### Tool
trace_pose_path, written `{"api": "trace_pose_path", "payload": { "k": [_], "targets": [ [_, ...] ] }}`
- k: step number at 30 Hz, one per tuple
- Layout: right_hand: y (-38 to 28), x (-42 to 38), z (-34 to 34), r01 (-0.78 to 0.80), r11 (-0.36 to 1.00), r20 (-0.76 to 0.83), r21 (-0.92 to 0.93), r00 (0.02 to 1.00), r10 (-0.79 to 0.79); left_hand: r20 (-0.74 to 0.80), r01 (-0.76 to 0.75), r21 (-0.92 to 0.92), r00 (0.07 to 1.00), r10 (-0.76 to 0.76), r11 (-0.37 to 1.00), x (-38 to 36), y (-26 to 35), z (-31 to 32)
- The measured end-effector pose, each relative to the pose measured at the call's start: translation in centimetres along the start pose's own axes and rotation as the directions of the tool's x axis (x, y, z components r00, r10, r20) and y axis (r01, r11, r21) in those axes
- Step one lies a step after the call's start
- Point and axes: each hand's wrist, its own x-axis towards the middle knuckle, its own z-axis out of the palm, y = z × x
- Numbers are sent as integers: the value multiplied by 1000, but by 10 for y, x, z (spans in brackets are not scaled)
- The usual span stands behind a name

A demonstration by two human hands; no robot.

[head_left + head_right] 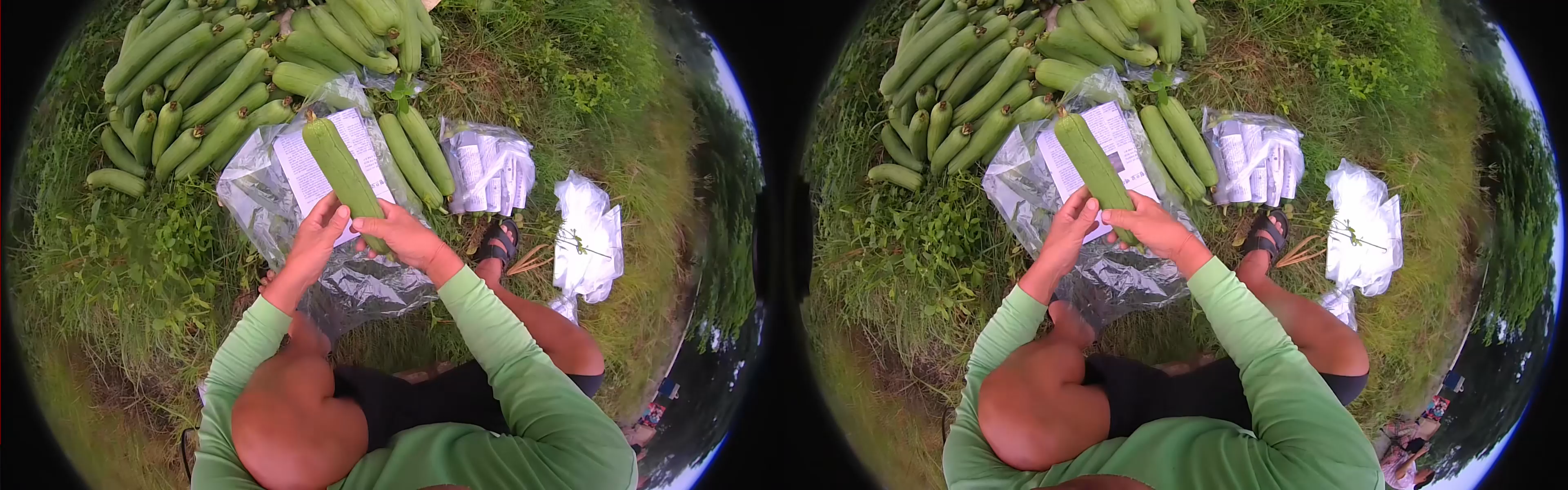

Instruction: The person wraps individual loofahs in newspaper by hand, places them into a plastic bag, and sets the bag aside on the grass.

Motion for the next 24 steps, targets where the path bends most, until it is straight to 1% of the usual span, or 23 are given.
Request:
{"api": "trace_pose_path", "payload": {
  "k": [1, 2, 3, 4, 5, 7, 8, 10, 12, 15, 16, 19, 22, 24],
  "targets": [
    [2, 1, -9, -61, 997, -15, 52, 998, 62, -16, -43, 196, 999, 48, 980, -1, -8, -4],
    [6, 2, -18, -68, 996, -39, 66, 997, 71, -20, -80, 386, 995, 96, 919, 0, -22, -10],
    [7, 0, -24, -72, 995, -50, 67, 996, 76, -14, -110, 559, 990, 142, 822, -3, -26, -12],
    [8, -3, -30, -78, 995, -61, 68, 995, 82, 86, -219, 669, 972, 218, 711, -9, -31, -15],
    [10, -5, -35, -83, 994, -69, 70, 994, 88, 197, -308, 720, 950, 243, 622, -14, -36, -17],
    [10, -6, -42, -102, 993, -115, 63, 987, 109, 416, -483, 767, 875, 246, 422, -24, -47, -21],
    [13, -6, -47, -105, 993, -133, 53, 985, 111, 479, -541, 769, 840, 255, 340, -27, -60, -23],
    [14, -5, -53, -113, 993, -175, 47, 977, 119, 591, -613, 759, 790, 163, 220, -35, -66, -18],
    [12, -2, -63, -104, 995, -201, -5, 974, 101, 668, -665, 735, 743, 24, 133, -44, -74, -12],
    [3, -5, -75, -108, 989, -231, -99, 970, 83, 727, -728, 684, 685, 34, 42, -51, -85, -11],
    [-4, -4, -79, -102, 985, -236, -139, 969, 67, 725, -727, 687, 686, 60, 14, -49, -85, -12],
    [-17, -2, -92, -33, 957, -234, -288, 972, -37, 590, -620, 784, 749, 302, 6, -37, -83, -15],
    [-27, 1, -99, -48, 900, -201, -434, 978, -45, 485, -476, 867, 739, 467, -148, -18, -61, -18],
    [-20, 6, -104, -107, 885, -226, -454, 974, 2, 502, -428, 862, 795, 342, -272, -5, -69, -32]
  ]
}}
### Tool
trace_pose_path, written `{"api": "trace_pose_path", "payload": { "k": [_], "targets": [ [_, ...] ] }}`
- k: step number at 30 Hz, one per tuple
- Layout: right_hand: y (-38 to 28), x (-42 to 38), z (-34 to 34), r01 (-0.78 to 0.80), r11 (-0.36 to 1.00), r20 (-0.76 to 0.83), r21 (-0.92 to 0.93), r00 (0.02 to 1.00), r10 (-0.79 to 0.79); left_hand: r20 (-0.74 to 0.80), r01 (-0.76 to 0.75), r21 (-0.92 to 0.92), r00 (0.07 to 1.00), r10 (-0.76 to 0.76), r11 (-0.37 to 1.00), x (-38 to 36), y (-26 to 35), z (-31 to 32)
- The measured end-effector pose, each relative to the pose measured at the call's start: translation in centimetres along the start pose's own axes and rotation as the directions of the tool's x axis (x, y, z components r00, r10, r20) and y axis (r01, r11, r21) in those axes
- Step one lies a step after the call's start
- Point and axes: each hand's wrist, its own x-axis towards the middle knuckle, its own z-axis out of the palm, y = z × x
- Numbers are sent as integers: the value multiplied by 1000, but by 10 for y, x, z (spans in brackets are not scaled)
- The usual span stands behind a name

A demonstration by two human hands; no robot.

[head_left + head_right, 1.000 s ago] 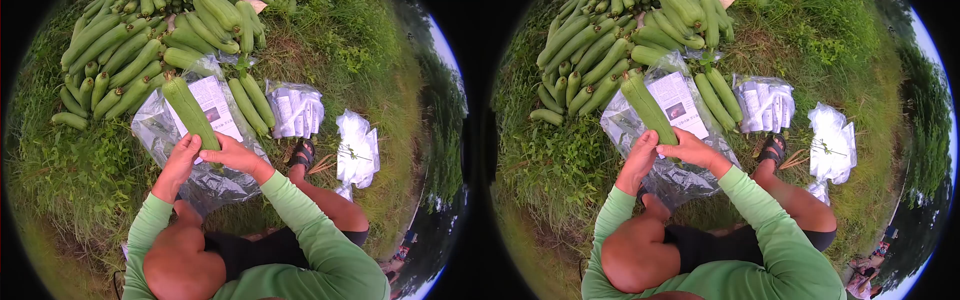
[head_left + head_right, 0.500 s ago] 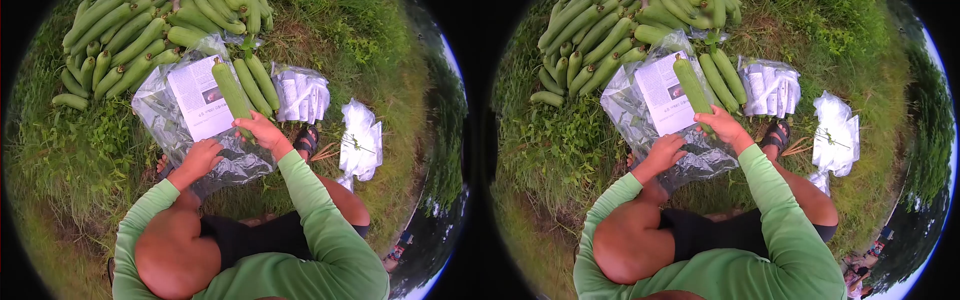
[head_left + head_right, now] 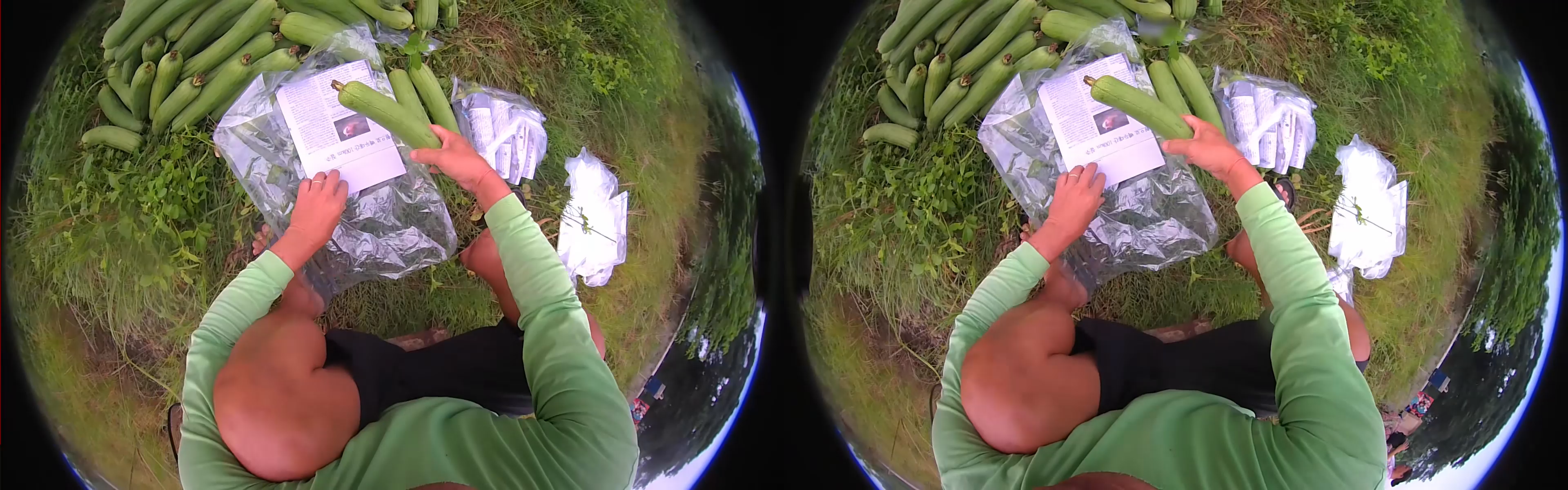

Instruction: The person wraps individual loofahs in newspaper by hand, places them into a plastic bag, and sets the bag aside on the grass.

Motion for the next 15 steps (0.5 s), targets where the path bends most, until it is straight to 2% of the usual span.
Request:
{"api": "trace_pose_path", "payload": {
  "k": [1, 2, 5, 8, 11, 14, 15],
  "targets": [
    [0, 2, 1, -25, 1000, -3, -19, 1000, 25, 68, -11, 66, 998, 6, 998, -1, -5, 6],
    [1, 3, 4, -35, 999, -18, -16, 999, 34, 55, -37, 95, 998, 32, 995, -3, -6, 12],
    [6, -3, 18, -61, 998, -44, 14, 997, 62, 210, -54, 10, 976, 51, 998, -3, -2, 6],
    [15, -3, 24, -58, 997, -32, 48, 998, 59, 133, 3, -1, 991, -3, 1000, -4, 1, 7],
    [14, -2, 28, -63, 998, -30, 31, 997, 64, -134, -67, 145, 987, 87, 987, 1, -1, -1],
    [20, 2, 27, -80, 996, -31, 30, 996, 81, -11, -70, 162, 997, 73, 984, -2, -9, 10],
    [22, 4, 27, -72, 997, -29, 29, 997, 73, 41, -56, 118, 998, 51, 991, -2, -9, 11]
  ]
}}
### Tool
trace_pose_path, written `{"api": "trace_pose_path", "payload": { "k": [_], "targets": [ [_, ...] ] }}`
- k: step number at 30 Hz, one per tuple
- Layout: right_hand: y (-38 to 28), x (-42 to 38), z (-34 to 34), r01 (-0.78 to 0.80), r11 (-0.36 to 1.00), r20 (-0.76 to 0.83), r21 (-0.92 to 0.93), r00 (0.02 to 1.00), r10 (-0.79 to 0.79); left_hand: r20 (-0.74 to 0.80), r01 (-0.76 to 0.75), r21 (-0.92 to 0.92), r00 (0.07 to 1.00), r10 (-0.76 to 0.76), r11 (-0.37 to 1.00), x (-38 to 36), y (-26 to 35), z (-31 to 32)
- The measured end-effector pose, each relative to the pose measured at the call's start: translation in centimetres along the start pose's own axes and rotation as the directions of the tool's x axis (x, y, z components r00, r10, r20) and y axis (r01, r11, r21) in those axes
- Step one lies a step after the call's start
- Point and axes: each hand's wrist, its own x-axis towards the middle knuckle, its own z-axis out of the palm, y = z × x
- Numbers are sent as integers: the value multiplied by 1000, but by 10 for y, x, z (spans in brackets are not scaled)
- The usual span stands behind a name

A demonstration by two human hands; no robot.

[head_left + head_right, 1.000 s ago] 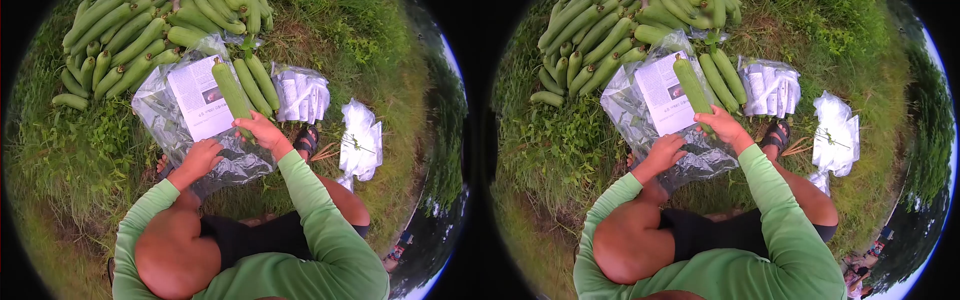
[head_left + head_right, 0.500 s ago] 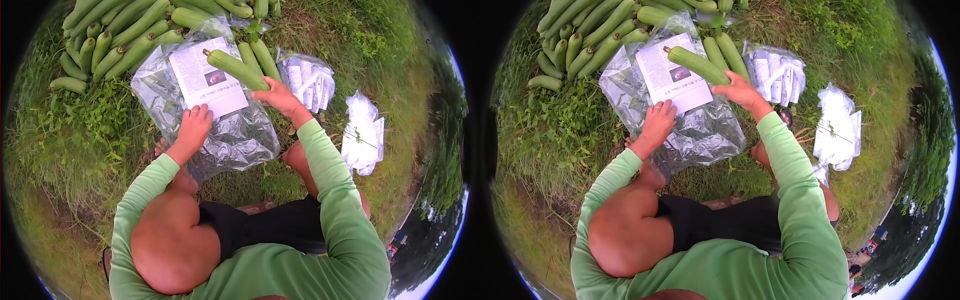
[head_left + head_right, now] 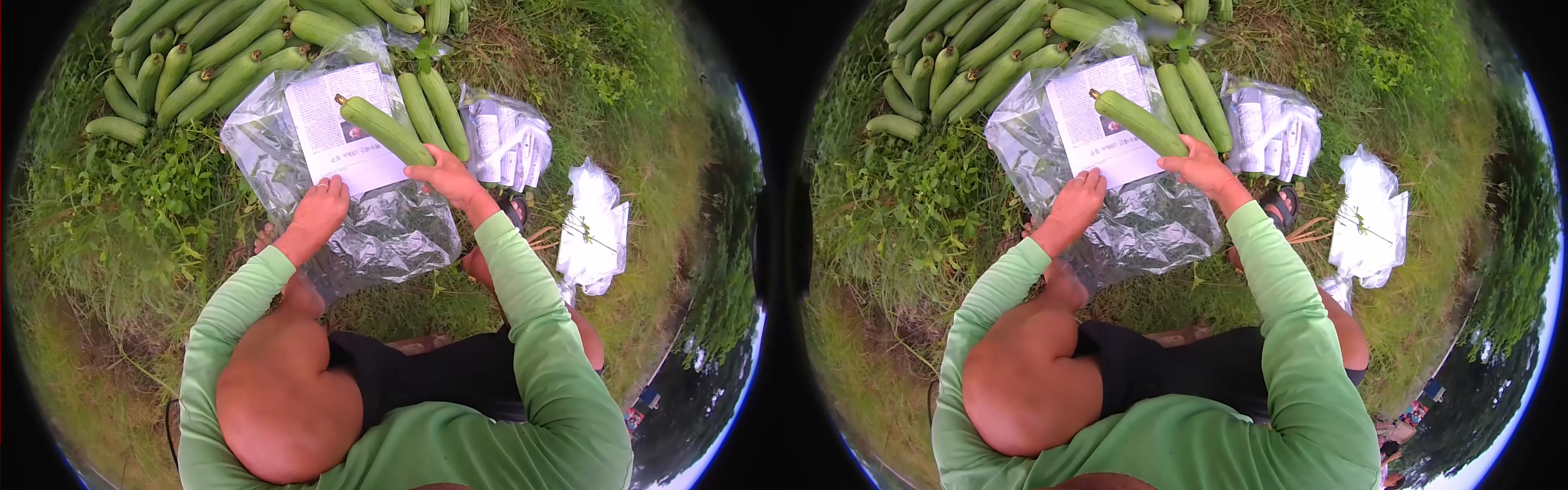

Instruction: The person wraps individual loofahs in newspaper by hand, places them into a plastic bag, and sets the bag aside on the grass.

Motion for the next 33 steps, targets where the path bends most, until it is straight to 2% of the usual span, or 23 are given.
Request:
{"api": "trace_pose_path", "payload": {
  "k": [2, 5, 7, 11, 13, 14, 16, 19, 22, 25, 28, 31, 33],
  "targets": [
    [4, 2, -2, 9, 1000, 9, 4, 1000, -9, 111, 31, -84, 994, -21, 996, -1, -2, 0],
    [-6, -3, -1, 14, 1000, 7, 6, 1000, -14, 201, 118, -199, 976, -78, 973, -6, -6, -9],
    [-10, -6, 0, 10, 1000, -28, -3, 1000, -10, 183, 126, -227, 979, -84, 966, -11, -12, -14],
    [-21, -9, -4, 30, 994, 29, -103, 999, -27, 173, 149, -231, 979, -110, 961, -13, -16, -21],
    [-22, -5, -6, 94, 981, 63, -169, 994, -85, -63, 10, -210, 998, -23, 978, -14, -20, -25],
    [-18, 2, -7, 158, 961, 98, -228, 985, -139, -179, -58, -186, 984, 25, 981, -15, -22, -26],
    [-9, 21, -5, 284, 900, 172, -332, 956, -239, -106, -47, -245, 994, 22, 968, -24, -26, -22],
    [-11, 42, 14, 419, 708, 192, -569, 904, -381, -68, -35, -256, 998, 18, 966, -31, -29, -14],
    [-23, 57, 32, 377, 681, 270, -628, 926, -264, -67, -26, -255, 998, 9, 966, -36, -30, -12],
    [-14, 72, 38, 427, 645, 295, -634, 904, -308, -51, -8, -278, 999, -6, 961, -39, -31, -10],
    [-11, 69, 37, 419, 495, 219, -761, 885, -411, -27, 27, -305, 999, -37, 952, -40, -31, -9],
    [-22, 41, 43, 477, 318, 230, -819, 782, -579, -52, 34, -320, 997, -54, 947, -38, -31, -8],
    [-17, 35, 55, 539, 367, 304, -758, 790, -533, -68, 37, -320, 996, -62, 947, -39, -32, -7]
  ]
}}
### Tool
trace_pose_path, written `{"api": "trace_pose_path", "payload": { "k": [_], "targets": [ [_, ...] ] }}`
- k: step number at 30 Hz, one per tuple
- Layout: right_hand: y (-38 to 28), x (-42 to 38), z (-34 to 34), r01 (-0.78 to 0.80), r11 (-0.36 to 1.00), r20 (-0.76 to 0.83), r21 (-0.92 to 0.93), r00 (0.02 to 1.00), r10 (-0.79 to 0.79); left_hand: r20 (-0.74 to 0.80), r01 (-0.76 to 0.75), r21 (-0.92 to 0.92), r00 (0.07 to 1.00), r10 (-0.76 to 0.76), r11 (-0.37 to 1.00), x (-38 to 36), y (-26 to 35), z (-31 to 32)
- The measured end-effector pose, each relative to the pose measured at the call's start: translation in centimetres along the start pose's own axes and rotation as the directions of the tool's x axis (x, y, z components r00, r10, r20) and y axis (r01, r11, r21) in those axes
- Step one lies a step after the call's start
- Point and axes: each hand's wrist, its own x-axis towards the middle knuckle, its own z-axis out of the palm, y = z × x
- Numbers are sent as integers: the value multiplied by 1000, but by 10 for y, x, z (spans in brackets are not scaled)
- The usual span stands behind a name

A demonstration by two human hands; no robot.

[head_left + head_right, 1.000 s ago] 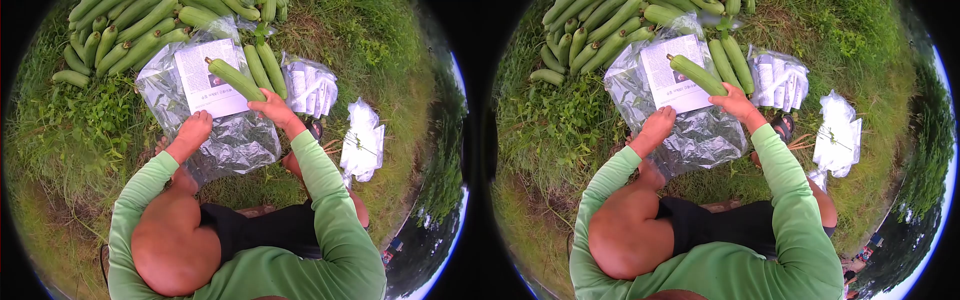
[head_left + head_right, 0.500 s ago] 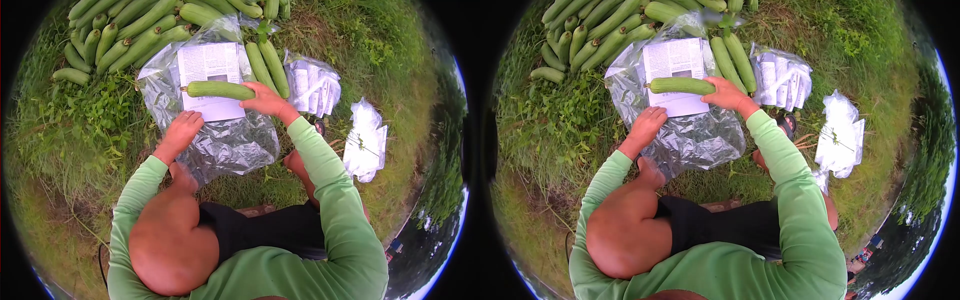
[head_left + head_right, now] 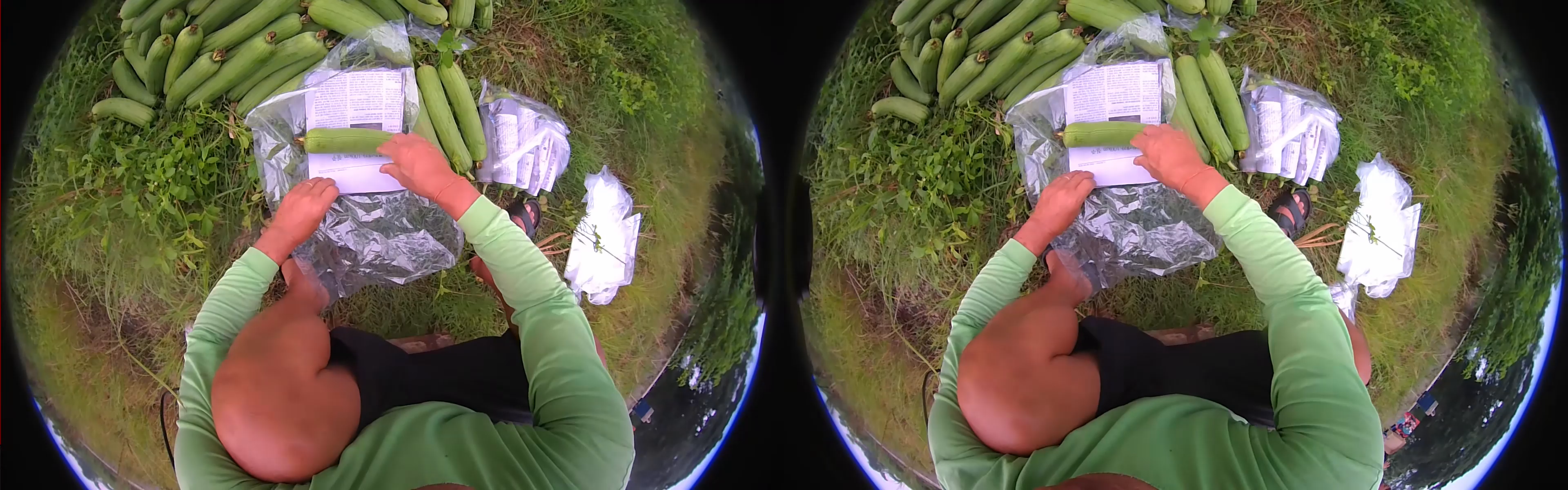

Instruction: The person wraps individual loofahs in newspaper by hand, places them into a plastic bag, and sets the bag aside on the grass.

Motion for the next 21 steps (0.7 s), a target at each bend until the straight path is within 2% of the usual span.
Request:
{"api": "trace_pose_path", "payload": {
  "k": [2, 8, 14, 21],
  "targets": [
    [-2, -4, 17, 50, 993, 30, 110, 998, -53, 1, 5, 5, 1000, -5, 1000, 0, 0, 1],
    [-6, 8, 30, -70, 992, 264, 103, 964, 40, -37, -5, 32, 999, 6, 999, -4, 0, 1],
    [-2, 19, 23, -177, 969, 359, 174, 927, 105, 1, 25, 67, 1000, -25, 997, -5, 2, 1],
    [11, 25, 27, -172, 968, 368, 183, 925, 95, 1, 37, 73, 999, -37, 997, -4, 3, -2]
  ]
}}
